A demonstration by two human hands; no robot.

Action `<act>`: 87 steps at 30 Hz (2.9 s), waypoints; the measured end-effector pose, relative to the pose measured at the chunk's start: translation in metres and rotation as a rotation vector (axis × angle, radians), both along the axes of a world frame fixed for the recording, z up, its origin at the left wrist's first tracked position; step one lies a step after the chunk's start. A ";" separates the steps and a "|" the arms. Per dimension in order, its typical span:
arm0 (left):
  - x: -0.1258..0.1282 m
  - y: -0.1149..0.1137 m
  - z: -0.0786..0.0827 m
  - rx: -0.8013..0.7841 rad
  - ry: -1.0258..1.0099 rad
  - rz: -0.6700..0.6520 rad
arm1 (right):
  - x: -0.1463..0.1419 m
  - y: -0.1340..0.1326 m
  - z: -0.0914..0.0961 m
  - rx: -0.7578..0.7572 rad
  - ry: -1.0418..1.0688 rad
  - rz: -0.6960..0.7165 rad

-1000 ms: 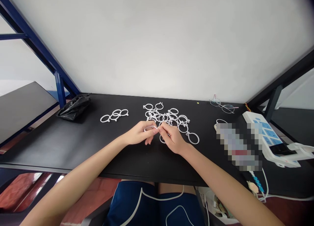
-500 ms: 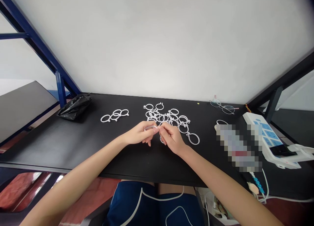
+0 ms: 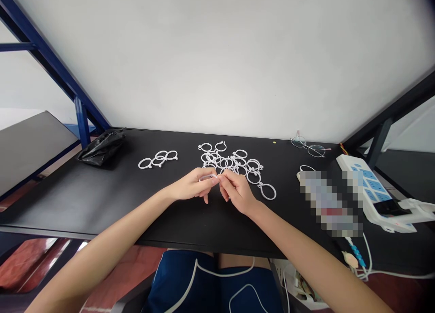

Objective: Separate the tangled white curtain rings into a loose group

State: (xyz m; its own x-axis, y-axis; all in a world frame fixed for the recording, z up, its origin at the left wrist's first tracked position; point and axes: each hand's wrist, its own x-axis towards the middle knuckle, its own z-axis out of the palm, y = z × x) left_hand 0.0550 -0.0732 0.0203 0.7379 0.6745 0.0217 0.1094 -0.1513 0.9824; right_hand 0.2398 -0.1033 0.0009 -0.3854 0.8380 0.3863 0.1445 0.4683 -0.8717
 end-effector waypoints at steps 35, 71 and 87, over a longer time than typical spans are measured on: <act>-0.001 0.003 -0.001 0.042 0.089 0.014 | 0.000 0.000 -0.006 0.032 -0.092 -0.008; -0.042 0.030 0.001 0.831 1.314 0.691 | -0.004 0.006 -0.008 0.105 -0.360 -0.189; -0.048 0.031 -0.005 0.817 1.349 0.636 | -0.005 0.004 -0.007 0.110 -0.336 -0.149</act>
